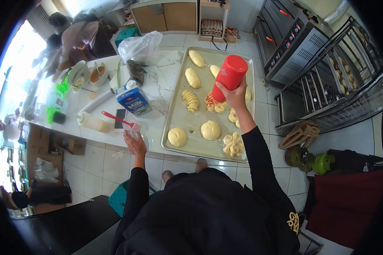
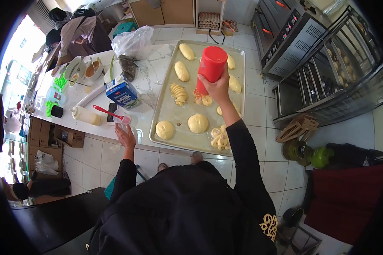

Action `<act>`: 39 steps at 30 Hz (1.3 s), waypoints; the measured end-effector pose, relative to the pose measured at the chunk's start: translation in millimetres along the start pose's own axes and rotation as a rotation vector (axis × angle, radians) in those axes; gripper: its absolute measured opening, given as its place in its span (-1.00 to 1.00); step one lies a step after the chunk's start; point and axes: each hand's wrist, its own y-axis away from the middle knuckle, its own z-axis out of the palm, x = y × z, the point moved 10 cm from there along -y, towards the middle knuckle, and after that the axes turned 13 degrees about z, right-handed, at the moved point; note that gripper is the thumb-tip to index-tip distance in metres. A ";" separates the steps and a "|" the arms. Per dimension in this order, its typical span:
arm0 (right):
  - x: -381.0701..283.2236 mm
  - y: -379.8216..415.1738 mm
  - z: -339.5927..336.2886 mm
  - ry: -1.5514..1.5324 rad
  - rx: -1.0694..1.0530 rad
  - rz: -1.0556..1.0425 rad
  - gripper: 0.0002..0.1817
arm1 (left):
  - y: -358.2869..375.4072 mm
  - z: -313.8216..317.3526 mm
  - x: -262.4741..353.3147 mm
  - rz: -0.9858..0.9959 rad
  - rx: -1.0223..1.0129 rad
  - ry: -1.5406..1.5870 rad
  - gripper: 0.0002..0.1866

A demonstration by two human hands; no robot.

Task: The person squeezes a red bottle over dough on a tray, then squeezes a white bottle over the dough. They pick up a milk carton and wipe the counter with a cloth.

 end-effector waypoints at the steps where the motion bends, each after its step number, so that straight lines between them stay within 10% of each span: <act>1: 0.3 0.1 -0.8 -0.001 0.002 0.002 -0.30 | 0.7 0.2 -1.3 -0.004 0.000 -0.003 -0.37; 39: 13.4 14.9 -30.3 0.074 0.040 0.124 -0.33 | 0.7 -2.1 0.4 0.000 0.000 -0.017 -0.37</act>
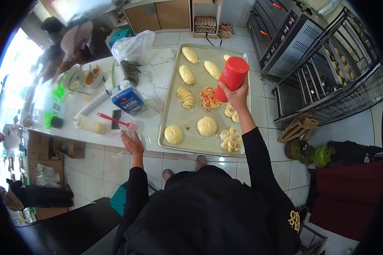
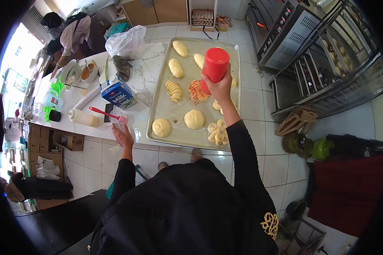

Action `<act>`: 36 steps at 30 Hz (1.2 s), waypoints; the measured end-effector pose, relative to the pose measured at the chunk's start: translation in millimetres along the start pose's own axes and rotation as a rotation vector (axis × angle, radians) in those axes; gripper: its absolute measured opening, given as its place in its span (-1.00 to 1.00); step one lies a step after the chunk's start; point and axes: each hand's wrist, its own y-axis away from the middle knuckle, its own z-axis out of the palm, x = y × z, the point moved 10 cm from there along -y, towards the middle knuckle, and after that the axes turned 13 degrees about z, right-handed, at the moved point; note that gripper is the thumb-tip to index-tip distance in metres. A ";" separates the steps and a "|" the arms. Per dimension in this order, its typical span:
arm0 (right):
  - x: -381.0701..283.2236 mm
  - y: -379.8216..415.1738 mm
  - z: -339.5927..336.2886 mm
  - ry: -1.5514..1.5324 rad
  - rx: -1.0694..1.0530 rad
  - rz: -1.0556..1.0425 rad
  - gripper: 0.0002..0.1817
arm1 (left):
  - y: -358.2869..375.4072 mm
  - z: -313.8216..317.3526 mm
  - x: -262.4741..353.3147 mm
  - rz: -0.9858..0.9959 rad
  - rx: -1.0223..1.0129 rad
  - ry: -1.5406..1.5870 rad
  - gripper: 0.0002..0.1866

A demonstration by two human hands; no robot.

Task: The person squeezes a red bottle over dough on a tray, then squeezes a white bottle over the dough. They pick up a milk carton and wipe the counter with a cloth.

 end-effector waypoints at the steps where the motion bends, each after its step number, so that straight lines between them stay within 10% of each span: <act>1: 1.8 -0.5 -1.5 0.003 0.004 -0.001 -0.33 | 0.2 1.1 0.1 -0.007 -0.001 -0.015 -0.37; 14: 4.4 5.2 -80.5 0.062 0.368 -0.104 -0.23 | -0.4 4.8 -1.1 0.007 -0.025 -0.030 -0.37; 36: 25.7 7.9 -38.6 0.009 0.181 -0.051 -0.33 | 1.6 7.4 -6.8 -0.021 -0.026 -0.027 -0.35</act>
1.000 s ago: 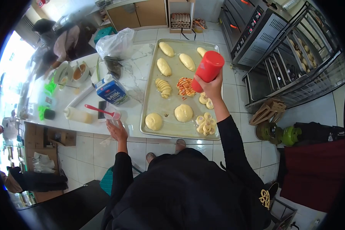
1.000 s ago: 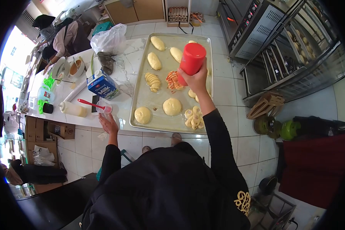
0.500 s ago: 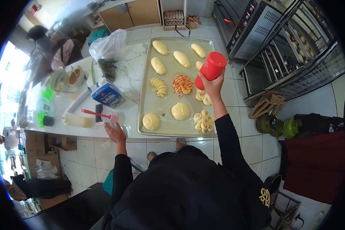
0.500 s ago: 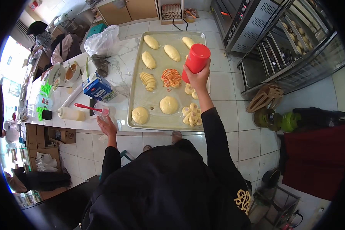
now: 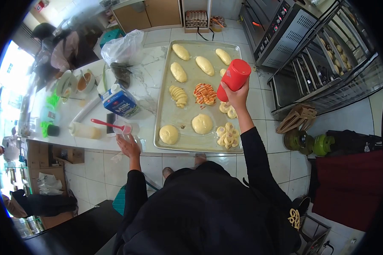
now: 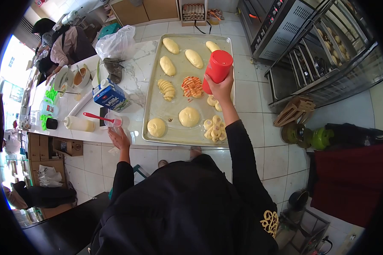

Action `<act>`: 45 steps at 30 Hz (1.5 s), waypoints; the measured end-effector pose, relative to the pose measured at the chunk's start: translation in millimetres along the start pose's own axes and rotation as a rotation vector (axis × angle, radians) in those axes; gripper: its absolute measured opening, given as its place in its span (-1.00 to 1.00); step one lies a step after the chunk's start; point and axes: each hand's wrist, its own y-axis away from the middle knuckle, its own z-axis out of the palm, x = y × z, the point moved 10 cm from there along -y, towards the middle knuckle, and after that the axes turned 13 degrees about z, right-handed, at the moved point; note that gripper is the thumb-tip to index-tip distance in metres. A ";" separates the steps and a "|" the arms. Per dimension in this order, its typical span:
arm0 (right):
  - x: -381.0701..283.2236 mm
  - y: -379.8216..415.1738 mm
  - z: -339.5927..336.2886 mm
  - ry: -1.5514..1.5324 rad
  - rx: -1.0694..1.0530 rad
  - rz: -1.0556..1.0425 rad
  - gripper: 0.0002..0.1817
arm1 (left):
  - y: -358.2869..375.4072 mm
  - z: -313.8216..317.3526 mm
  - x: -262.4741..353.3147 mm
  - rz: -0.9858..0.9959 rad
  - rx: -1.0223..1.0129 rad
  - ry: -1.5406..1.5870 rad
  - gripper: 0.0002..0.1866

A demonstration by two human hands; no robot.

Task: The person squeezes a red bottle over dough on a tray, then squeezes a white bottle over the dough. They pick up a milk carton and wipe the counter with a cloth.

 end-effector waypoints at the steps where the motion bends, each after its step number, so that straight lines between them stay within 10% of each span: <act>1: -0.9 0.5 1.4 0.005 -0.012 -0.012 -0.33 | 0.0 0.2 0.0 0.000 -0.001 0.002 -0.35; 45: -18.1 -11.9 -45.1 0.142 0.120 -0.053 -0.35 | 0.0 0.5 -0.1 -0.011 -0.008 0.010 -0.39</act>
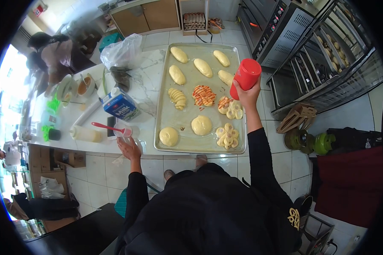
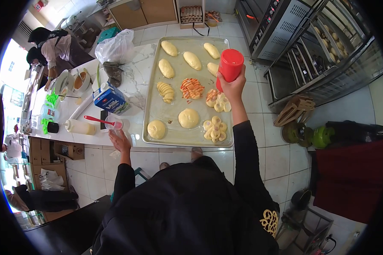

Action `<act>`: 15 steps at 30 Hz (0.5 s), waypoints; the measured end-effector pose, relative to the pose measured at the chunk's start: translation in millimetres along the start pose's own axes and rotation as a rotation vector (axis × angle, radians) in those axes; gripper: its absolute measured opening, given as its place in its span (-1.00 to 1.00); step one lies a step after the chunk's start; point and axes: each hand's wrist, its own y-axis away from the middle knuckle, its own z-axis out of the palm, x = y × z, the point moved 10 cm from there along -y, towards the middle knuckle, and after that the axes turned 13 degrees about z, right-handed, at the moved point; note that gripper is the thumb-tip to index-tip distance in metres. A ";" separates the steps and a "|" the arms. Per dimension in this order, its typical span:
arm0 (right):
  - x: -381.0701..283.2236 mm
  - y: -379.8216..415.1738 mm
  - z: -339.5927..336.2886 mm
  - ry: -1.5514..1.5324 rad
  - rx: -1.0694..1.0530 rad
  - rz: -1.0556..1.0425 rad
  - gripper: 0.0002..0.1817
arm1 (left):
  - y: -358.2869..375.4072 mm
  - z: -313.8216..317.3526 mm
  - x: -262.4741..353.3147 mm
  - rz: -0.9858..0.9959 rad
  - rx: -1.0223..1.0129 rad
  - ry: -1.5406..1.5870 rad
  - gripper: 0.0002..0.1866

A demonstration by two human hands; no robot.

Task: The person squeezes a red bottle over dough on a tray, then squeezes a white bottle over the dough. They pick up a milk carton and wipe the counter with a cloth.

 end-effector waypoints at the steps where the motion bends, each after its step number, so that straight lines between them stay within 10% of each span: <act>1: 0.8 2.4 1.8 -0.003 -0.032 0.006 -0.34 | -0.7 -0.1 0.8 0.009 0.005 0.001 -0.39; 15: -9.4 12.8 -7.5 -0.041 -0.029 -0.010 -0.31 | -0.2 3.3 -4.4 0.008 0.004 -0.011 -0.38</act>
